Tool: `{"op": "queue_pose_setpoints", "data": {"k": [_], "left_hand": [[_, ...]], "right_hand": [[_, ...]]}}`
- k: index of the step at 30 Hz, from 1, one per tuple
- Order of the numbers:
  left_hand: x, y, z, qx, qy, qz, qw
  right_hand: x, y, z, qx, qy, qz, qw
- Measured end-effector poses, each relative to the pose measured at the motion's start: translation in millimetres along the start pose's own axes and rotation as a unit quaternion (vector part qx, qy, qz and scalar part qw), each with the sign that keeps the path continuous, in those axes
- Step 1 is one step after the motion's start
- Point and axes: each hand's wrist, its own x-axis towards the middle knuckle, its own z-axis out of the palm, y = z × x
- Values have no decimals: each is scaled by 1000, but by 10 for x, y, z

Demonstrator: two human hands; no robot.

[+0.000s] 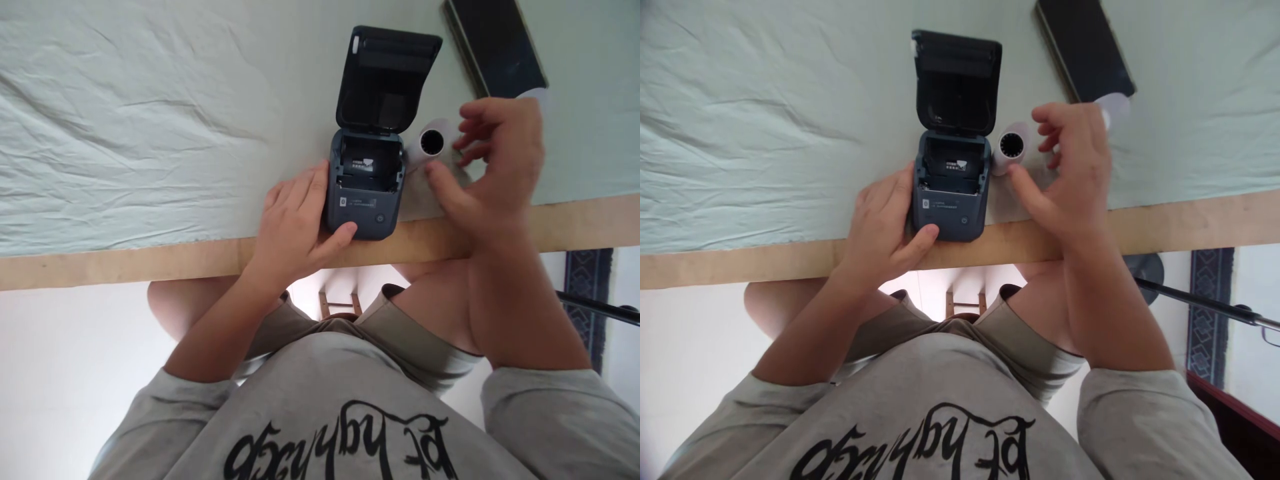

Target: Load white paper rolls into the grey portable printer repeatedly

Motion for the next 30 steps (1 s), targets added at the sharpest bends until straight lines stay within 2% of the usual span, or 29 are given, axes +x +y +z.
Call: {"op": "queue_pose_setpoints", "data": {"k": [4,6,10,12,15,21,26,30], "left_hand": [[1,-4,0,-4,3,-3,1000],[1,-9,11,-3,5,-3,1000],[-1,-16,41,2,13,-6,1000],[-2,-17,52,7,17,-7,1000],[-2,-15,61,18,24,-3,1000],[-4,-4,59,35,14,-7,999],[-1,0,54,38,13,-4,999],[1,3,45,34,10,-1,999]], "right_hand": [[11,216,-6,20,208,-42,977],[36,335,-13,9,236,-13,972],[67,466,-40,-63,160,74,982],[69,480,-47,-83,123,94,984],[62,517,-44,-86,115,89,986],[34,626,-56,-55,80,13,995],[20,541,-46,-74,41,75,994],[26,500,-16,-33,48,104,993]]}}
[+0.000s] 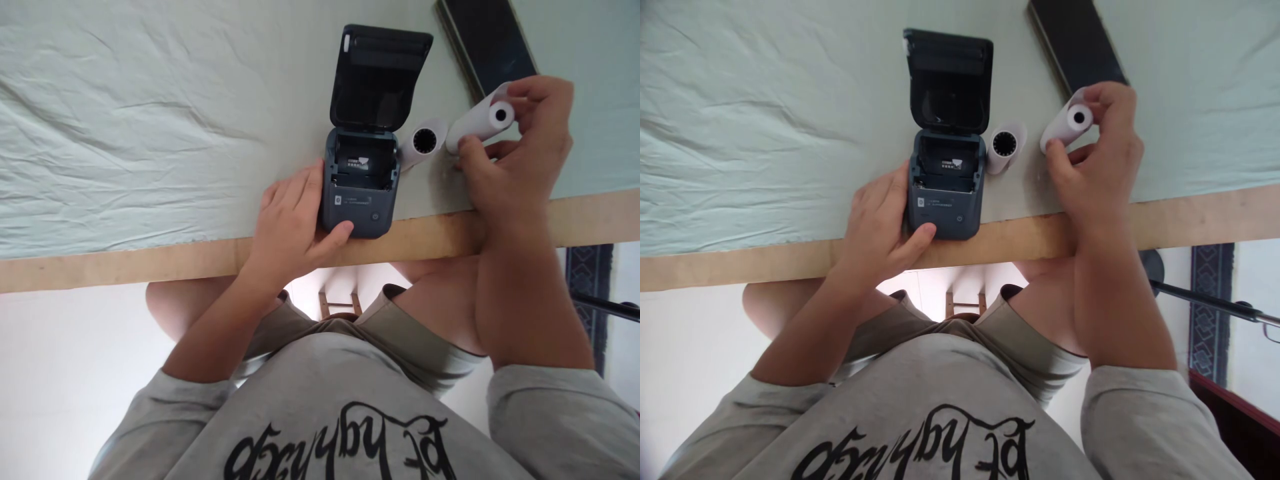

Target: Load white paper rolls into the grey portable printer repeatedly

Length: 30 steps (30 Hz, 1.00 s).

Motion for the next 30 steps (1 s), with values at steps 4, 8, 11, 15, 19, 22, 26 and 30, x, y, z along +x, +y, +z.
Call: {"op": "queue_pose_setpoints", "data": {"k": [4,8,11,15,19,22,26,30], "left_hand": [[0,3,-7,-1,0,0,1000],[1,1,-17,-1,-5,-1,1000],[3,-2,-26,3,-9,2,1000],[3,5,-31,8,-8,3,1000],[1,17,-27,8,-8,-4,1000],[1,20,-25,9,-11,-7,1000],[1,18,-28,8,-11,-4,1000],[2,14,-24,3,-10,-7,1000]], "right_hand": [[38,1,48,98,-2,14,995],[81,-2,89,105,6,49,993],[85,-8,97,119,-1,51,992],[79,-16,86,69,-6,43,997],[81,2,86,7,4,20,1000],[56,13,110,81,5,-20,997],[15,18,133,201,-20,-92,975],[20,73,136,136,-39,-100,985]]}}
